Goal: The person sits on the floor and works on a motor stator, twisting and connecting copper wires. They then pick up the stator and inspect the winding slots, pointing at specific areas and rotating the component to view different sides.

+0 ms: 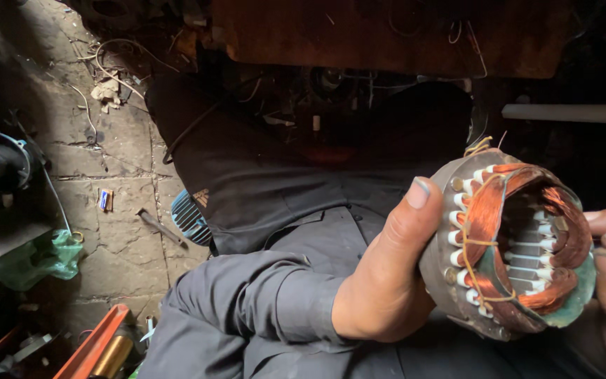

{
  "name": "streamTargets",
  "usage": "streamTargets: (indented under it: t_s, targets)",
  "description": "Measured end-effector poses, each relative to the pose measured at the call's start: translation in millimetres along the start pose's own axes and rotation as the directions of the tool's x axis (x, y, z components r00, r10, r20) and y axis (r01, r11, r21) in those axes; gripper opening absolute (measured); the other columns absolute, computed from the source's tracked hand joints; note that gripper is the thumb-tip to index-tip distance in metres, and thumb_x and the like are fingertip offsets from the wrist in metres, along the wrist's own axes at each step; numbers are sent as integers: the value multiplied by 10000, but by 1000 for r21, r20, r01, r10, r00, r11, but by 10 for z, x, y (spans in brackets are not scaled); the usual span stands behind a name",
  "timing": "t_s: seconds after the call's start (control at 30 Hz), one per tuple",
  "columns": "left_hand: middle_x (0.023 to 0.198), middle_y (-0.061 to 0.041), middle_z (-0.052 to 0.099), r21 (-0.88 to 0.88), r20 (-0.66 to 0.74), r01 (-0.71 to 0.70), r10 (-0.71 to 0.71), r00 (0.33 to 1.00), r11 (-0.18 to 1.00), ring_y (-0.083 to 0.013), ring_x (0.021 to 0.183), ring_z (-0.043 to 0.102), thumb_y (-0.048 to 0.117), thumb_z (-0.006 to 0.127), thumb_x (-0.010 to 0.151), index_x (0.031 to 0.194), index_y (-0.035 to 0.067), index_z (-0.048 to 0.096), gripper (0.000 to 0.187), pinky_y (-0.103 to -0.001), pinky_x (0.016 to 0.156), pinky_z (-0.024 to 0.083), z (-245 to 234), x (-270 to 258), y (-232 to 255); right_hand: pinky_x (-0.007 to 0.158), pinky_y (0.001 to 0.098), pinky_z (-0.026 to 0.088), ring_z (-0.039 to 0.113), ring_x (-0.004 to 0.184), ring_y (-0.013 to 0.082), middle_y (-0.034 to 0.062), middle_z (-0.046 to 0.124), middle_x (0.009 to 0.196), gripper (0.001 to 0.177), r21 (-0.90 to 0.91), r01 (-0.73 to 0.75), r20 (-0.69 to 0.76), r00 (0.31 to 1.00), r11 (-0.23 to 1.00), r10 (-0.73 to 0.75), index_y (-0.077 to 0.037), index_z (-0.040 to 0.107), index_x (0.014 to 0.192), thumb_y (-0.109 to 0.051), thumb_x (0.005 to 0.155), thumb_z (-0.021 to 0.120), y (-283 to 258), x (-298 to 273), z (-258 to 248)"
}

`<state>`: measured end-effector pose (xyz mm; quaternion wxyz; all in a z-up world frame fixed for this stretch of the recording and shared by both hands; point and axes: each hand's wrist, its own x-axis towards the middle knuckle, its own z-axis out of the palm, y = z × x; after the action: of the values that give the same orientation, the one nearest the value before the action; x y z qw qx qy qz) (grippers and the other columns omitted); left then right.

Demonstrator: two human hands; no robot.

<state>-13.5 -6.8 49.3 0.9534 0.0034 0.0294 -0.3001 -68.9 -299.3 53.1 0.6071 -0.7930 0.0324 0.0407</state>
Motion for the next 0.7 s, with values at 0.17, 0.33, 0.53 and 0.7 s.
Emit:
streamTargets:
  t_s: [0.17,0.33,0.53,0.7]
  targets:
    - [1370,-216,543,-45,-47,43,-45,998,998,-284,1263,515,498,341,1164,1452,-74,375,641,-409,1111,433,20,18,11,1101,406,580,656,1111,226,173,565,1251,77,-96,62,31,998,993,-59,-58,463,1276,-70,1206,494,53,-32,-72]
    - [1334,-256,550,-53,-77,-1,-3,997,999,-311,1220,522,483,326,1176,1444,-91,382,637,-431,1087,463,3,116,-60,1094,382,577,647,1099,212,166,564,1214,76,-151,110,31,994,982,-107,-51,465,1280,-84,1224,505,117,-30,-95]
    - [1418,-252,521,-28,-118,-45,42,992,999,-316,1278,487,471,328,1170,1473,-95,365,643,-455,1158,423,45,97,-10,1032,354,604,659,1016,196,177,566,1204,154,-210,145,10,989,967,-147,-42,436,1312,-109,1191,503,83,6,8]
    - [1491,-298,425,-682,44,161,-180,983,713,-373,1364,450,510,294,1185,1521,-95,314,692,-476,1216,384,-45,57,58,1011,307,590,648,1020,179,161,568,1210,167,-186,180,-1,983,966,-183,-26,455,1264,-134,1168,539,-33,22,161]
